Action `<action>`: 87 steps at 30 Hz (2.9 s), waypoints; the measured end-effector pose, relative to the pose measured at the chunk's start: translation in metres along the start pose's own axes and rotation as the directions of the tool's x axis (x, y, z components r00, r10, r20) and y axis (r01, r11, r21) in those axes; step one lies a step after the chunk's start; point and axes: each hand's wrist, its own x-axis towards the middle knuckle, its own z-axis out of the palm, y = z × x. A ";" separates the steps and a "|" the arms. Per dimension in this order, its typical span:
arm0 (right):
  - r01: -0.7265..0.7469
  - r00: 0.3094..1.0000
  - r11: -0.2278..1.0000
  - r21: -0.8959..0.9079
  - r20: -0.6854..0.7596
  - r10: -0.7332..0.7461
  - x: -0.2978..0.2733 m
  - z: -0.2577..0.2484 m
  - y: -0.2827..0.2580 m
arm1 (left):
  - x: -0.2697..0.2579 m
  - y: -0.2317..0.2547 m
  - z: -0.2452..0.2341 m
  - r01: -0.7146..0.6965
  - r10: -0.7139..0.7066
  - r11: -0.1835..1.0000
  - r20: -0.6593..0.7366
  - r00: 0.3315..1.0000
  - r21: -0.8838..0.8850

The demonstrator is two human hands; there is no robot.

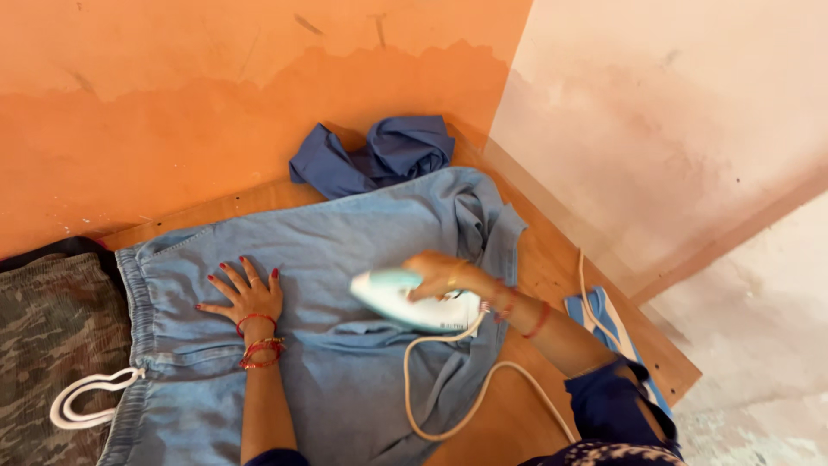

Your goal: The person irons a pair of camouflage-patterned pants on a wooden table, then switches to ironing a pair of light blue pants. The person uses a white and blue iron and smooths the fabric with their hands between passes.

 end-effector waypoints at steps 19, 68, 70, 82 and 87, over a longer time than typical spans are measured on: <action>-0.429 0.750 0.856 0.287 -0.414 0.515 -0.341 0.046 -0.106 | -0.129 0.129 -0.125 -0.603 0.654 0.395 -0.249 0.715 -0.693; -0.272 0.706 0.863 0.426 -0.521 0.480 -0.292 0.069 -0.025 | -0.095 0.347 -0.150 -0.512 0.810 -0.062 -0.343 0.476 -0.857; -0.231 0.713 0.872 0.432 -0.534 0.454 -0.292 0.070 -0.028 | -0.126 0.279 -0.154 -0.456 0.862 0.207 -0.058 0.503 -0.866; -0.203 0.598 0.904 0.375 -0.684 0.418 -0.304 0.091 -0.064 | -0.235 0.177 -0.113 -0.744 0.786 0.553 -0.061 0.615 -0.375; -0.300 0.574 0.859 0.416 -0.640 0.511 -0.325 0.103 -0.077 | -0.228 0.182 -0.096 -0.639 0.738 0.607 0.037 0.674 -0.472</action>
